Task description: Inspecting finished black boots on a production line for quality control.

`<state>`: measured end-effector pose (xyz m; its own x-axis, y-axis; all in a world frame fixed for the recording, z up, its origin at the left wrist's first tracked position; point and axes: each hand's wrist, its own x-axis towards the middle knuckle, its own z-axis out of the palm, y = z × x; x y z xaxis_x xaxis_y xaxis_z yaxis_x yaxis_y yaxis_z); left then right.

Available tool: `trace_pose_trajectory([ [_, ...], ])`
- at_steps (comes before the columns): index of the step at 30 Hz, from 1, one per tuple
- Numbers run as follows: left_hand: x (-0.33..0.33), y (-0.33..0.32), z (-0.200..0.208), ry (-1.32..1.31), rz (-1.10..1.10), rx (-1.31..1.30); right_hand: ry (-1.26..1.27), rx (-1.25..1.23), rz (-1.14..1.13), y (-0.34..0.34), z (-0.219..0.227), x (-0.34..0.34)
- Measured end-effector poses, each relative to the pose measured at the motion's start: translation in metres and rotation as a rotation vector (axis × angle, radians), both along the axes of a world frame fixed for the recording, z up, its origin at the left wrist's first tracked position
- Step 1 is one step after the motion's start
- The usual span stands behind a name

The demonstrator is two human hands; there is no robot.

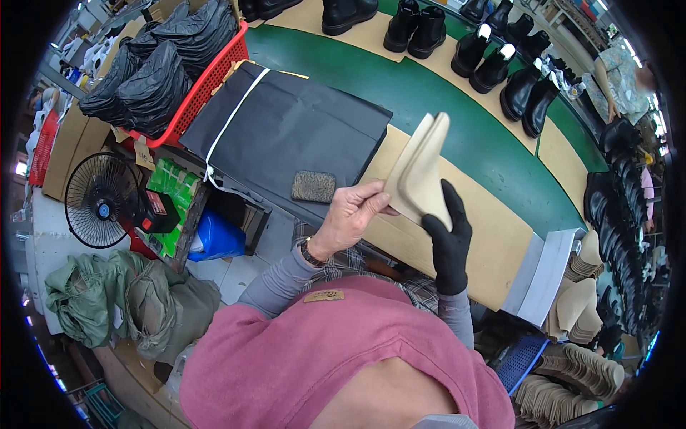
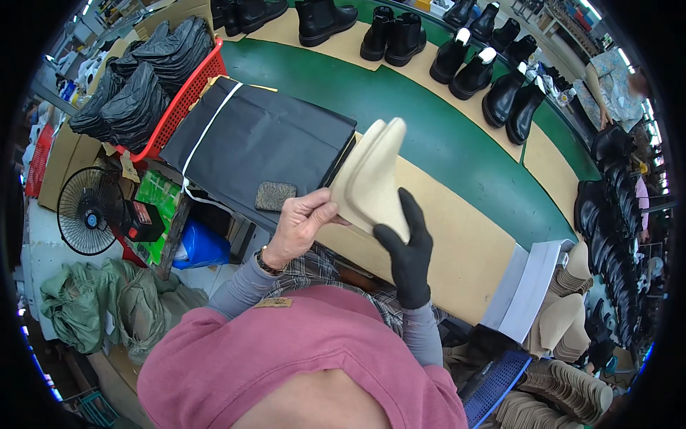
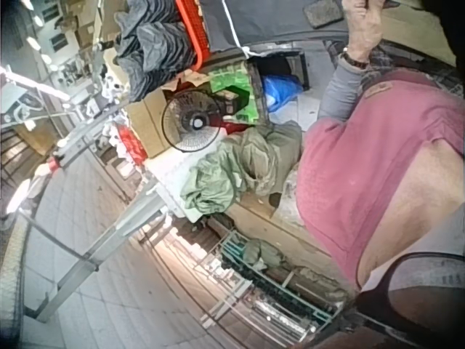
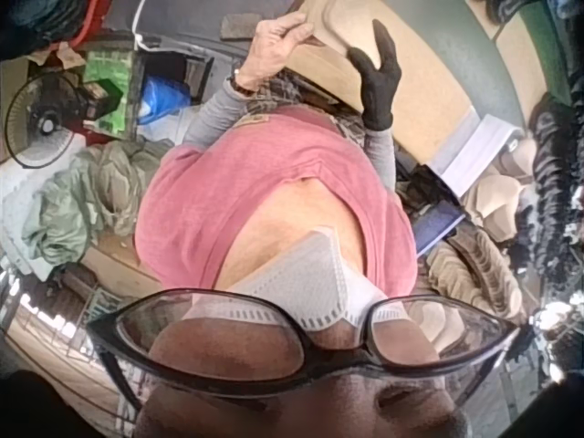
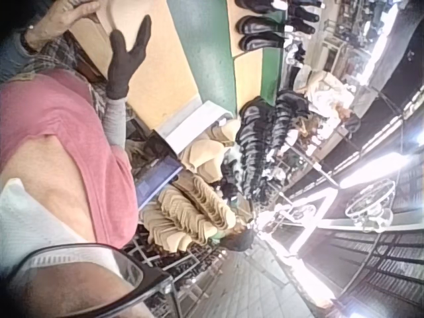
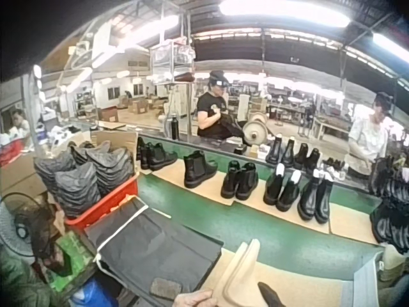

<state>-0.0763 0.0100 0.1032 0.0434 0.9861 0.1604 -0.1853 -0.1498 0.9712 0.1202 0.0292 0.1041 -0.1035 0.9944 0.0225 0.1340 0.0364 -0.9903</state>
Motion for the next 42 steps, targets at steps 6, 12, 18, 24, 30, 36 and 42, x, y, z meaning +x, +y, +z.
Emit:
trace_pose_trajectory([
  [6,-0.042,-0.001,0.002,-0.181,0.392,0.008,-0.373,0.211,-0.091,0.016,0.001,0.017],
  [12,-0.107,0.001,0.031,0.742,0.886,0.549,-1.009,0.368,0.052,0.019,-0.011,0.006],
  [18,-0.136,-0.001,0.003,1.491,0.723,0.585,-0.673,0.770,0.280,0.027,0.029,-0.058],
  [24,-0.134,-0.006,-0.027,1.571,0.607,0.533,-0.661,0.802,0.647,0.027,0.004,-0.124],
  [30,-0.140,0.010,-0.025,1.573,0.570,0.567,-0.660,0.790,0.677,0.027,-0.004,-0.132],
  [36,-0.147,0.006,-0.034,1.568,0.430,0.509,-0.741,0.803,0.650,0.036,0.005,-0.108],
  [42,-0.146,-0.004,-0.016,1.469,0.330,0.454,-0.764,0.914,0.523,0.054,-0.009,-0.126],
])
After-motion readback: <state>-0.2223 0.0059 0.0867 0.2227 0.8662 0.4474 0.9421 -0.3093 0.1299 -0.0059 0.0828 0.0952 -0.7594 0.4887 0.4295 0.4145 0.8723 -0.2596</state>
